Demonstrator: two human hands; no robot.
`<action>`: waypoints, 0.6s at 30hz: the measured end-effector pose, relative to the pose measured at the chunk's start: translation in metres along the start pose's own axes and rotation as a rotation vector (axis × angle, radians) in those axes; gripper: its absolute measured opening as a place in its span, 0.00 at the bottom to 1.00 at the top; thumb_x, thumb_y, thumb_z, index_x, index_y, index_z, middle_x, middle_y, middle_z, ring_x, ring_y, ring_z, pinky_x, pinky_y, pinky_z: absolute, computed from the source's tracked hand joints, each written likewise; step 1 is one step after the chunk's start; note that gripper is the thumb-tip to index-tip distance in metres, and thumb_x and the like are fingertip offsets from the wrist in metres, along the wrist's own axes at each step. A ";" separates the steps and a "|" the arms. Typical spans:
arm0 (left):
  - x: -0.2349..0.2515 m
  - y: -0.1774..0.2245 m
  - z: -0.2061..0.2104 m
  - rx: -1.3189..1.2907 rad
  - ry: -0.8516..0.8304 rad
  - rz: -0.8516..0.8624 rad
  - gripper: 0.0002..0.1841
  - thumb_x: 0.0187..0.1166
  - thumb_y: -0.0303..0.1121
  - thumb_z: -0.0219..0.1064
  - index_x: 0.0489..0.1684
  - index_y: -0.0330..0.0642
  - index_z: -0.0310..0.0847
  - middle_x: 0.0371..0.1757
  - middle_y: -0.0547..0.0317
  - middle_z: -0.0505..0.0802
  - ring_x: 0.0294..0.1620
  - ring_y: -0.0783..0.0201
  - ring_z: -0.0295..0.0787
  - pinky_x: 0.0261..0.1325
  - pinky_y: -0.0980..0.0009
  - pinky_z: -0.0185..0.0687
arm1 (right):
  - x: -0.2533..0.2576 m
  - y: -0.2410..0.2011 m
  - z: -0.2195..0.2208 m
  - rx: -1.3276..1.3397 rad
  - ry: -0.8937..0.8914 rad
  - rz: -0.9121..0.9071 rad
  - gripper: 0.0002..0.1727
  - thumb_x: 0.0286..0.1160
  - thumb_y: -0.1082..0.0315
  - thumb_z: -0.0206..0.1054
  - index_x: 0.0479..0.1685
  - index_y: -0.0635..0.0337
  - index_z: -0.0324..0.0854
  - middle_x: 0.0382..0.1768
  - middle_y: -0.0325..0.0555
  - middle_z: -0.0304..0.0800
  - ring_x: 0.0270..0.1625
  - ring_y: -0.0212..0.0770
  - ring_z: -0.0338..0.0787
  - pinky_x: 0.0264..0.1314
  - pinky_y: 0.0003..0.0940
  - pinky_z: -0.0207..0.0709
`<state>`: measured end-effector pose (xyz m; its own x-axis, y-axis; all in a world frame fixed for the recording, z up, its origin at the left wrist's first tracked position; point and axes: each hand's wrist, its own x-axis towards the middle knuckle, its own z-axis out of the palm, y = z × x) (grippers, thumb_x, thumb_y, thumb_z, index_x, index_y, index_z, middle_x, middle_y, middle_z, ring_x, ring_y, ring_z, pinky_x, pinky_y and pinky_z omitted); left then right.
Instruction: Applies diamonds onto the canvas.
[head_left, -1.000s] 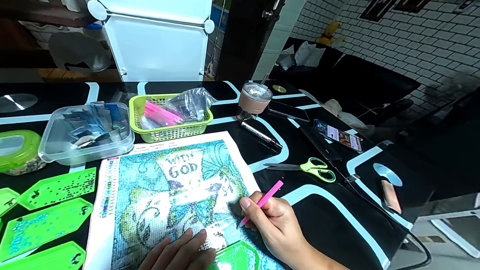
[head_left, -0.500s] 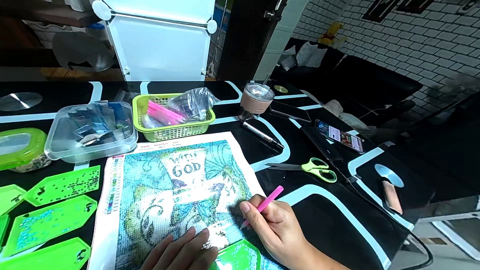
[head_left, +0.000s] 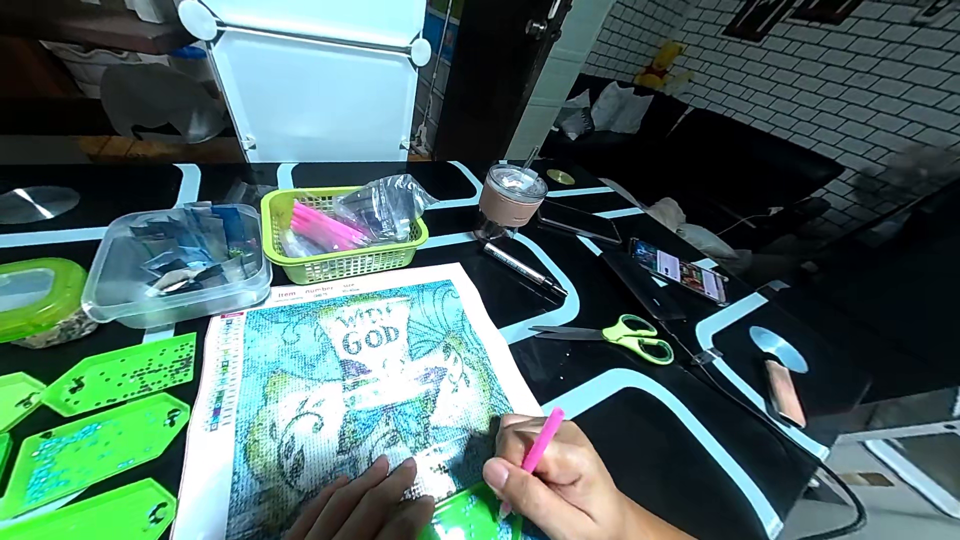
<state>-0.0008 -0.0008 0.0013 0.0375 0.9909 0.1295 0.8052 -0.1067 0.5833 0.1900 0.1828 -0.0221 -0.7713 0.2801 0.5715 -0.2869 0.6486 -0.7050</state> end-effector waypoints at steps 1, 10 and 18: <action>0.000 0.000 0.000 0.001 0.005 0.002 0.25 0.80 0.52 0.70 0.64 0.42 0.89 0.73 0.45 0.89 0.77 0.40 0.82 0.77 0.46 0.74 | 0.000 0.000 0.000 0.002 -0.008 -0.001 0.21 0.90 0.66 0.56 0.22 0.63 0.73 0.17 0.45 0.75 0.25 0.31 0.78 0.36 0.22 0.71; 0.000 -0.001 0.001 -0.001 0.008 0.008 0.24 0.80 0.51 0.70 0.64 0.42 0.89 0.73 0.45 0.89 0.77 0.40 0.82 0.76 0.46 0.75 | 0.000 -0.002 0.000 -0.068 -0.049 -0.030 0.20 0.89 0.67 0.57 0.21 0.63 0.74 0.15 0.45 0.73 0.24 0.34 0.76 0.35 0.24 0.69; 0.001 0.000 0.000 0.010 -0.002 0.003 0.25 0.79 0.52 0.70 0.64 0.42 0.89 0.73 0.45 0.89 0.77 0.40 0.82 0.76 0.46 0.76 | 0.000 0.002 0.000 0.132 0.200 0.232 0.19 0.92 0.63 0.56 0.27 0.59 0.77 0.20 0.33 0.81 0.25 0.18 0.82 0.28 0.14 0.76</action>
<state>-0.0010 -0.0001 0.0010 0.0407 0.9907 0.1295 0.8107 -0.1085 0.5753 0.1891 0.1843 -0.0240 -0.7014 0.5517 0.4513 -0.1976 0.4578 -0.8668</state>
